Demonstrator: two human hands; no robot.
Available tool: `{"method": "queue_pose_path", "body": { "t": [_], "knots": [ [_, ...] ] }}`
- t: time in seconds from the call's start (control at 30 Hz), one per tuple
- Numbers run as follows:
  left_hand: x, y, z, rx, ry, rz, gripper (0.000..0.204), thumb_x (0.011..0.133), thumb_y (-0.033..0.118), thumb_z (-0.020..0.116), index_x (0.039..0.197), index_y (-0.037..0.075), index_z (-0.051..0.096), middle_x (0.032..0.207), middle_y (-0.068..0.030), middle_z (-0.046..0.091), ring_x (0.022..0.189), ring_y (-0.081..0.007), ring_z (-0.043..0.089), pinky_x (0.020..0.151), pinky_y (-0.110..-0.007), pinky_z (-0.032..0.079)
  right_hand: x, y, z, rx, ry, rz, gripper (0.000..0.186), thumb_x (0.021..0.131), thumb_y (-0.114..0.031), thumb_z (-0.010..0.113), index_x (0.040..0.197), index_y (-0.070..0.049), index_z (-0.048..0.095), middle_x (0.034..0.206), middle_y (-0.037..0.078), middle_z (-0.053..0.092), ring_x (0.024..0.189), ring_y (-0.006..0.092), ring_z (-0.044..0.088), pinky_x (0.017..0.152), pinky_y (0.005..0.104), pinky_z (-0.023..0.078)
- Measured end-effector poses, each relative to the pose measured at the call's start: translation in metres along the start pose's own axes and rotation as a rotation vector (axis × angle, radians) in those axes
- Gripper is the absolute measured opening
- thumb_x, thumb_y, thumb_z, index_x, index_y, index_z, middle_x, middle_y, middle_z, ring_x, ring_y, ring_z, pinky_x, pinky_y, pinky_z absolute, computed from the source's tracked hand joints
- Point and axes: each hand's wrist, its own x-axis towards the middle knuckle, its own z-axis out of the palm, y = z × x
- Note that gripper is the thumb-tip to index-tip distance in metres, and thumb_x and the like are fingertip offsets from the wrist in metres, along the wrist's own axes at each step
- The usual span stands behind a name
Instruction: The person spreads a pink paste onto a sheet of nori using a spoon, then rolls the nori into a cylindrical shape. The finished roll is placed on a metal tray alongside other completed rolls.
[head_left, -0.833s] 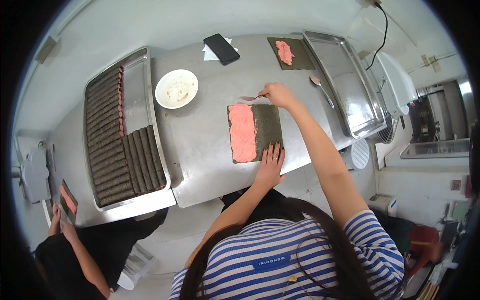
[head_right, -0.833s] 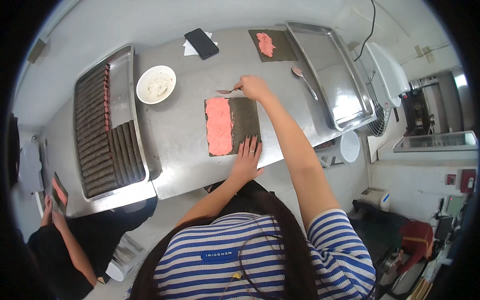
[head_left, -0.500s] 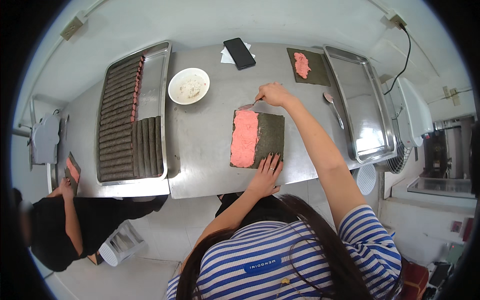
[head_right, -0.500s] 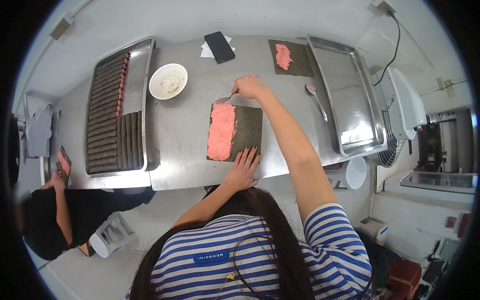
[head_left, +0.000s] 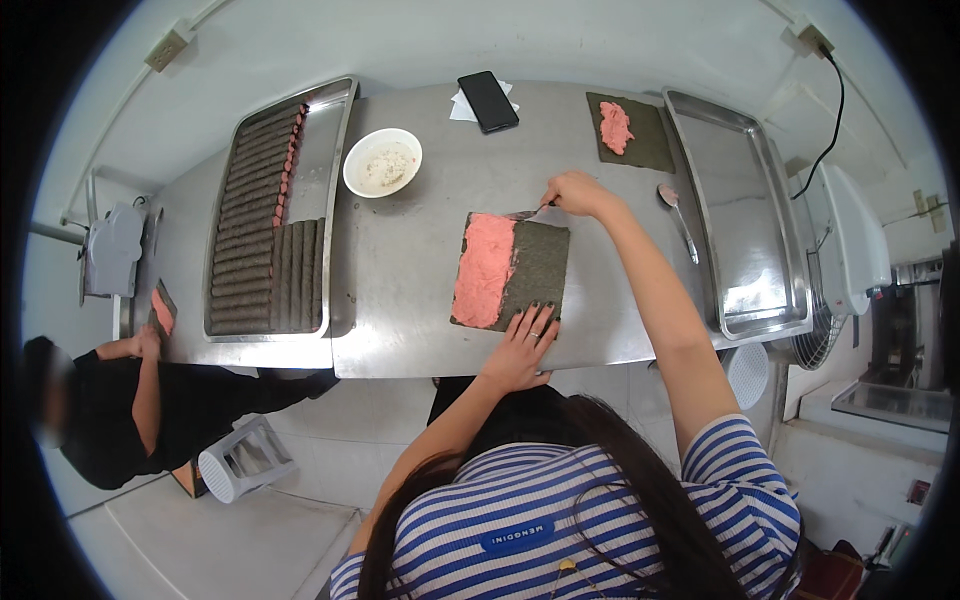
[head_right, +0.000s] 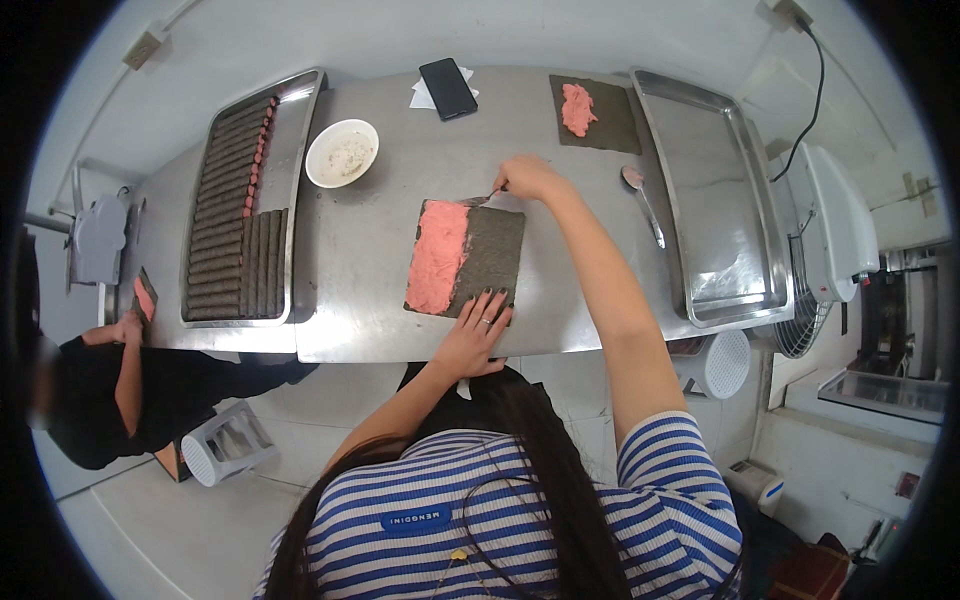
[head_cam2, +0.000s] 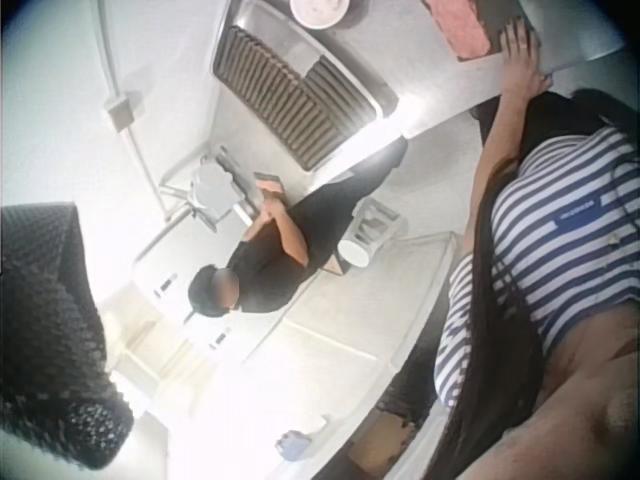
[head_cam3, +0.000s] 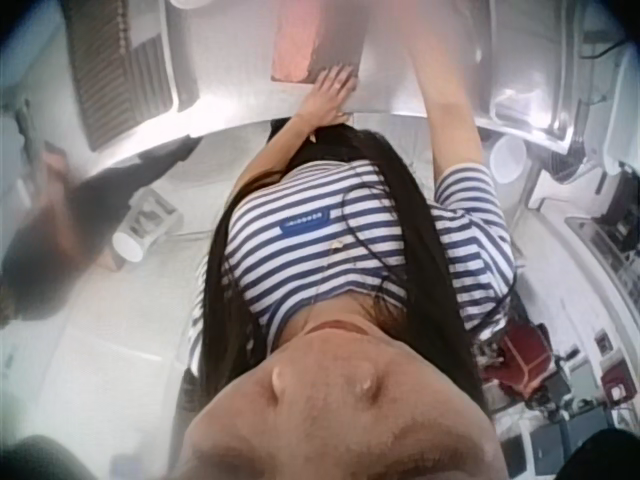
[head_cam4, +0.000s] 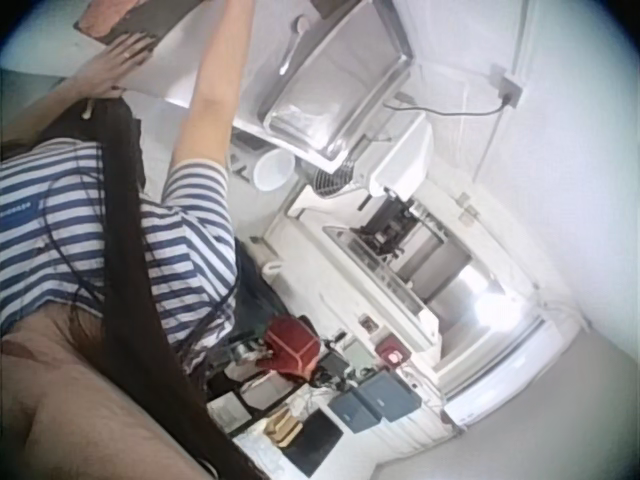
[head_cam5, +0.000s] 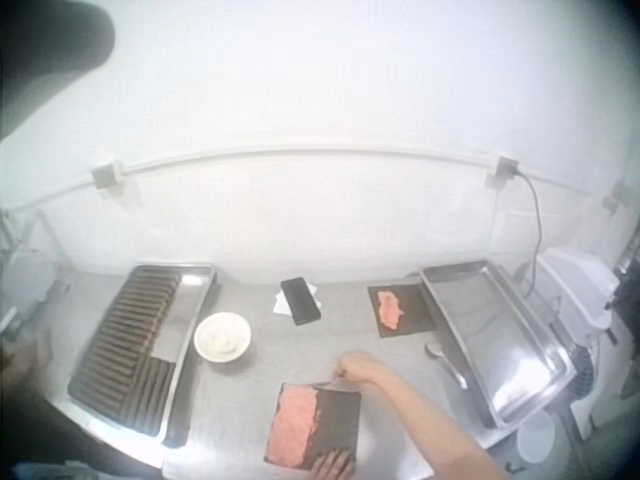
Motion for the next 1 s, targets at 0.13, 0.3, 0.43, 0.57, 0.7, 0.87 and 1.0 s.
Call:
{"method": "queue_pose_path", "body": {
  "t": [0.13,0.3,0.43,0.57,0.7,0.87,1.0],
  "knots": [
    [-0.001,-0.002,-0.001,-0.009,0.017,0.002,0.09,0.069,0.046,0.07,0.14,0.004,0.035,0.149,-0.0214,0.025,0.139,-0.0395,0.021,0.113,-0.051,0.02,-0.016,-0.008,-0.007,0.02,0.093,0.035,0.026,0.078,-0.007,0.057,0.094,-0.017,0.075,0.087,0.01,0.067,0.084,0.0305,0.063,0.073,0.0419,0.048],
    [-0.003,-0.003,0.001,-0.017,0.024,0.014,0.091,0.069,0.047,0.069,0.141,0.003,0.034,0.15,-0.0202,0.024,0.139,-0.0386,0.021,0.113,-0.049,0.019,-0.032,-0.046,0.014,-0.034,0.21,0.101,0.028,0.08,-0.008,0.055,0.099,-0.016,0.073,0.091,0.012,0.063,0.084,0.032,0.063,0.073,0.0441,0.05],
    [-0.006,-0.004,0.006,-0.03,0.044,0.007,0.093,0.069,0.049,0.069,0.142,0.004,0.033,0.15,-0.0203,0.024,0.139,-0.0382,0.021,0.113,-0.049,0.02,-0.055,-0.094,0.036,-0.136,0.245,0.158,0.029,0.081,-0.009,0.055,0.105,-0.015,0.071,0.092,0.011,0.059,0.084,0.0318,0.063,0.072,0.044,0.051],
    [-0.005,-0.003,0.003,-0.005,0.017,0.012,0.094,0.071,0.051,0.068,0.143,0.004,0.031,0.15,-0.0211,0.025,0.139,-0.0376,0.022,0.113,-0.048,0.02,-0.087,-0.14,0.058,-0.172,0.212,0.174,0.029,0.081,-0.008,0.054,0.106,-0.012,0.069,0.091,0.012,0.059,0.085,0.0316,0.064,0.071,0.0434,0.052],
    [-0.004,-0.004,0.002,0.005,-0.009,0.003,0.094,0.073,0.053,0.066,0.144,0.003,0.03,0.149,-0.0217,0.025,0.139,-0.0373,0.021,0.114,-0.048,0.019,-0.093,-0.152,0.047,0.045,0.176,0.158,0.03,0.079,-0.004,0.053,0.105,-0.008,0.068,0.093,0.015,0.058,0.085,0.0329,0.064,0.07,0.0445,0.052],
    [-0.005,-0.005,0.001,-0.012,0.036,0.019,0.089,0.073,0.052,0.066,0.14,0.003,0.035,0.147,-0.0217,0.029,0.138,-0.0374,0.022,0.114,-0.049,0.018,-0.089,-0.144,0.052,-0.011,0.393,0.373,0.033,0.077,-0.002,0.053,0.108,-0.004,0.065,0.097,0.017,0.057,0.082,0.0363,0.064,0.07,0.0456,0.052],
    [-0.005,-0.006,0.004,0.02,-0.006,0.018,0.086,0.072,0.052,0.065,0.138,0.003,0.039,0.143,-0.0208,0.037,0.137,-0.038,0.026,0.115,-0.05,0.017,-0.094,-0.164,0.08,-0.042,0.322,0.455,0.035,0.077,-0.003,0.055,0.112,-0.002,0.061,0.098,0.017,0.057,0.08,0.0363,0.064,0.07,0.0442,0.053]
  ]
}}
